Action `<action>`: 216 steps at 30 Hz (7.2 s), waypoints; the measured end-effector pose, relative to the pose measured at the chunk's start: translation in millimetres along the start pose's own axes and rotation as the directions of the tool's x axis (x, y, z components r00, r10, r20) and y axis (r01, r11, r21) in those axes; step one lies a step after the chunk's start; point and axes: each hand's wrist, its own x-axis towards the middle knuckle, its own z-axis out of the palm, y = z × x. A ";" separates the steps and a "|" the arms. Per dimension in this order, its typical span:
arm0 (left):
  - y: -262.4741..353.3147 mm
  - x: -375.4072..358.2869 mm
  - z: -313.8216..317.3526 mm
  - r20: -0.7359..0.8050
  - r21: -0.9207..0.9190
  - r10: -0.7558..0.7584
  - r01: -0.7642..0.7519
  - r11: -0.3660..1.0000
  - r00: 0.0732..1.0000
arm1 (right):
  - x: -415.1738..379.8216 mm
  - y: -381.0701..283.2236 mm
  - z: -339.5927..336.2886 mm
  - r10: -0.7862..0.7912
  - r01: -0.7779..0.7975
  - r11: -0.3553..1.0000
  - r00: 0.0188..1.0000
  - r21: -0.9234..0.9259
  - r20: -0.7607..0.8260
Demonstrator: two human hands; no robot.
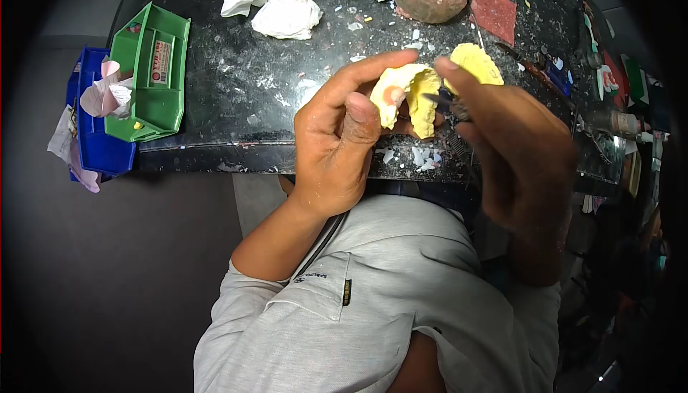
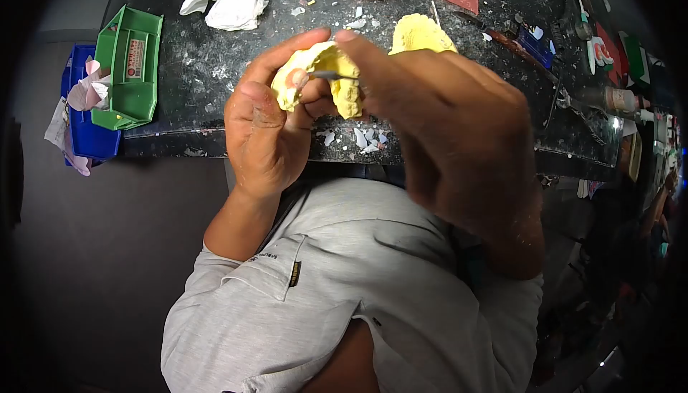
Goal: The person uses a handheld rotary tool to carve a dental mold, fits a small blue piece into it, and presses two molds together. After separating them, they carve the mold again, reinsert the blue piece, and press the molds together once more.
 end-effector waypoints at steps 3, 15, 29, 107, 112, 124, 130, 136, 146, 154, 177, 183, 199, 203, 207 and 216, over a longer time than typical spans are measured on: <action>1.0 0.0 -0.1 -0.055 0.131 0.036 -0.028 0.991 0.998 | 1.8 -2.9 7.9 0.004 -0.004 1.000 1.000 0.010 0.018; 0.7 0.9 1.6 -0.104 0.195 0.069 -0.048 0.980 0.992 | 2.0 -10.6 4.4 0.062 -0.060 0.998 0.997 -0.026 0.055; 0.2 0.6 0.0 -0.110 0.203 0.068 -0.045 0.978 0.992 | 5.6 -13.4 -2.7 0.069 -0.052 0.991 0.989 -0.123 0.133; 1.3 -1.2 0.7 -0.070 0.029 -0.074 0.076 0.997 0.995 | 3.8 -13.8 11.8 0.128 -0.123 0.988 0.990 -0.089 0.054; 4.2 -0.5 -2.5 -0.039 0.078 -0.085 0.088 0.993 0.996 | 2.9 -15.0 11.4 0.139 -0.134 0.988 0.989 -0.083 0.058; 3.2 -1.0 -3.5 -0.003 0.098 -0.092 0.092 0.991 0.996 | 2.6 -12.9 12.9 0.135 -0.129 0.988 0.989 -0.089 0.064; 5.7 -1.1 -2.1 -0.016 0.073 -0.119 0.120 0.990 0.993 | 1.7 -13.1 14.8 0.142 -0.141 0.990 0.988 -0.022 0.059; 2.8 -2.0 -2.7 -0.047 -0.019 -0.110 0.109 0.994 0.993 | 1.8 -12.7 17.0 0.126 -0.124 0.992 0.990 -0.038 0.062; 1.5 -3.2 0.5 -0.075 -0.074 -0.103 0.097 0.992 0.992 | 2.9 -13.7 16.5 0.129 -0.126 0.991 0.989 -0.047 0.070; 2.5 -3.6 1.5 -0.086 -0.059 -0.102 0.097 0.993 0.991 | 2.4 -12.7 18.2 0.111 -0.109 0.993 0.992 -0.044 0.054; 0.3 -2.8 0.6 -0.085 -0.091 -0.085 0.077 0.993 0.993 | 3.1 -13.3 16.4 0.110 -0.107 0.993 0.992 -0.046 0.067; 0.5 -2.5 0.7 -0.082 -0.092 -0.087 0.080 0.993 0.993 | 1.8 -13.0 16.7 0.106 -0.103 0.994 0.992 -0.041 0.065; 2.5 -2.4 1.4 -0.084 -0.055 -0.106 0.102 0.993 0.991 | 3.0 -14.2 14.0 0.142 -0.140 0.989 0.988 -0.039 0.062; 0.7 -3.1 -0.9 -0.070 -0.060 -0.098 0.094 0.994 0.993 | 2.1 -13.7 15.0 0.132 -0.130 0.990 0.990 -0.051 0.044; 0.9 -2.4 0.1 -0.071 -0.060 -0.098 0.094 0.994 0.993 | 2.0 -14.1 15.8 0.134 -0.132 0.990 0.990 -0.045 0.048; 0.5 -3.0 -0.3 -0.065 -0.069 -0.102 0.097 0.993 0.993 | 1.2 -12.6 15.4 0.120 -0.116 0.992 0.991 -0.058 0.055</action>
